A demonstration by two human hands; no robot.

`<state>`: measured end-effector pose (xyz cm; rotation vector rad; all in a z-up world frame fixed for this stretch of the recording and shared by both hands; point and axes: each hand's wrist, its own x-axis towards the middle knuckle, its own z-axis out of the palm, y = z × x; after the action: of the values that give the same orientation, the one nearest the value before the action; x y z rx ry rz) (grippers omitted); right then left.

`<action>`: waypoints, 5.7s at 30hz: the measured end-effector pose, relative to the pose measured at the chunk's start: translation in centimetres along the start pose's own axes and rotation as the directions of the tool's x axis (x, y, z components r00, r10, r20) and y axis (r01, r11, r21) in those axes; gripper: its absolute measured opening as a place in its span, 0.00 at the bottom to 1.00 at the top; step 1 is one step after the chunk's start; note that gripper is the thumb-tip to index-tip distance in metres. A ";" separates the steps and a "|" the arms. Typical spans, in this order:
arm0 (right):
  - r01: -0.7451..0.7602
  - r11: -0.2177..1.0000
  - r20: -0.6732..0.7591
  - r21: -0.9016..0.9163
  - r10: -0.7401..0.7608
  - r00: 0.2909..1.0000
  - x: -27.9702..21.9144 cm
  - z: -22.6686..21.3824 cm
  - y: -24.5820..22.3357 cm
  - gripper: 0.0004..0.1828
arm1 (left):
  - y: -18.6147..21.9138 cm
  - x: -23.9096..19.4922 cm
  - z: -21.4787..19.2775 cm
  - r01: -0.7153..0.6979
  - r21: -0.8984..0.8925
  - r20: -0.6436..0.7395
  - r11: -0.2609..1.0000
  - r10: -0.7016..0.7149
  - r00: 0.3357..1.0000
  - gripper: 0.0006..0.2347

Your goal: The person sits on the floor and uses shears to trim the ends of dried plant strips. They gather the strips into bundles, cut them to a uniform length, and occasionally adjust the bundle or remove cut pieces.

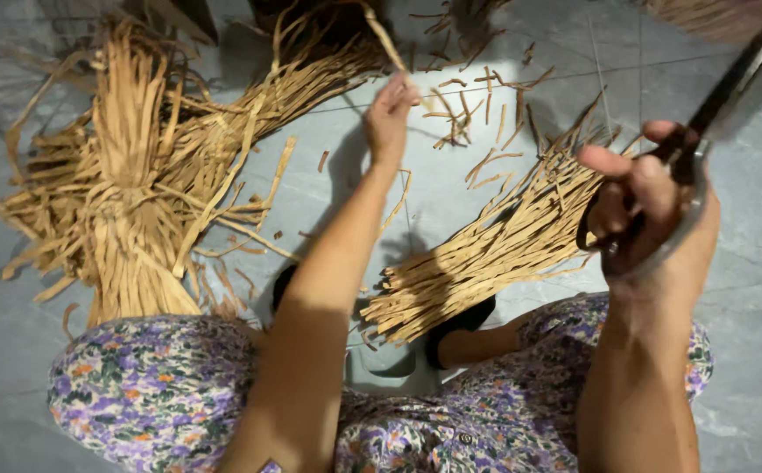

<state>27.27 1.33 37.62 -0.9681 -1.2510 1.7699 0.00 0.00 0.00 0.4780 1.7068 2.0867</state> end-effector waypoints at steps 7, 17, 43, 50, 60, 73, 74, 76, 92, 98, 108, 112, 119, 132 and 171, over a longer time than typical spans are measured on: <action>0.069 0.954 0.110 -0.292 -0.038 0.993 0.7 4.1 2.7 0.19 | 13.9 -12.0 4.9 0.124 -0.538 0.175 0.834 -0.034 0.984 0.06; 0.050 0.999 0.193 0.020 -0.053 0.980 1.7 7.7 5.0 0.11 | 23.6 -17.1 -0.1 0.024 0.022 0.502 0.999 -0.031 0.864 0.08; -0.072 0.992 0.239 -0.101 0.095 0.966 3.0 7.6 7.5 0.11 | 8.3 -9.6 -40.3 0.371 0.928 -0.359 -0.044 -0.379 0.853 0.14; -0.080 0.995 0.263 -0.055 0.091 0.960 3.1 7.5 7.4 0.11 | 8.3 -8.9 -32.6 0.020 0.834 -0.028 0.552 0.006 1.000 0.18; -0.097 0.995 0.225 -0.022 0.099 0.969 2.8 7.2 7.0 0.11 | 1.9 -18.3 -24.9 0.342 0.929 -0.219 0.139 -0.538 0.814 0.21; -0.075 0.990 0.191 -0.117 0.096 0.977 2.1 6.9 6.9 0.12 | -2.3 -13.0 -28.4 0.400 0.740 -0.304 0.541 -0.261 0.916 0.17; -0.071 0.992 0.206 -0.106 0.091 0.974 2.2 6.8 6.8 0.12 | -2.6 -12.7 -25.8 0.192 0.787 -0.229 0.587 -0.011 0.973 0.17; -0.059 0.993 0.232 -0.103 0.081 0.969 2.3 7.0 7.0 0.12 | -2.1 -11.9 -20.2 0.249 0.665 -0.240 0.704 -0.114 0.964 0.15; 0.002 0.987 0.361 -0.164 0.058 0.931 0.9 8.6 7.3 0.14 | 26.6 -5.5 -12.2 0.427 -0.076 0.402 0.901 -0.364 0.840 0.14; -0.065 0.987 0.439 -0.147 0.124 0.890 -2.8 11.3 6.1 0.16 | 35.3 -5.6 -11.6 0.367 -0.540 0.415 0.758 -0.140 0.899 0.10; -0.054 0.995 0.485 -0.088 0.090 0.870 -5.3 11.5 5.5 0.18 | 34.5 -7.9 -6.5 0.264 -0.612 0.371 0.746 -0.024 0.928 0.12; 0.014 0.998 0.405 -0.065 0.013 0.914 -3.8 10.6 6.5 0.19 | 34.0 -8.3 -5.7 0.283 -0.575 0.381 0.768 -0.055 0.923 0.12; 0.120 0.991 0.464 -0.056 -0.081 0.882 -2.7 9.6 9.0 0.20 | 33.3 -7.7 -5.0 0.283 -0.629 0.344 0.724 -0.067 0.937 0.12; -0.025 0.991 0.554 -0.129 0.093 0.827 -5.5 11.0 8.6 0.15 | 32.7 -7.5 -5.3 0.232 -0.557 0.227 0.797 -0.123 0.966 0.12; 0.545 0.153 0.459 -0.824 0.744 0.485 -8.3 7.9 17.2 0.15 | 43.0 -5.1 -12.8 -0.102 -0.285 0.264 0.953 0.180 0.948 0.14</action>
<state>21.27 -13.29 24.33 -0.6268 -3.5673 1.2240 -5.88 -20.83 39.57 0.7942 1.2362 2.1794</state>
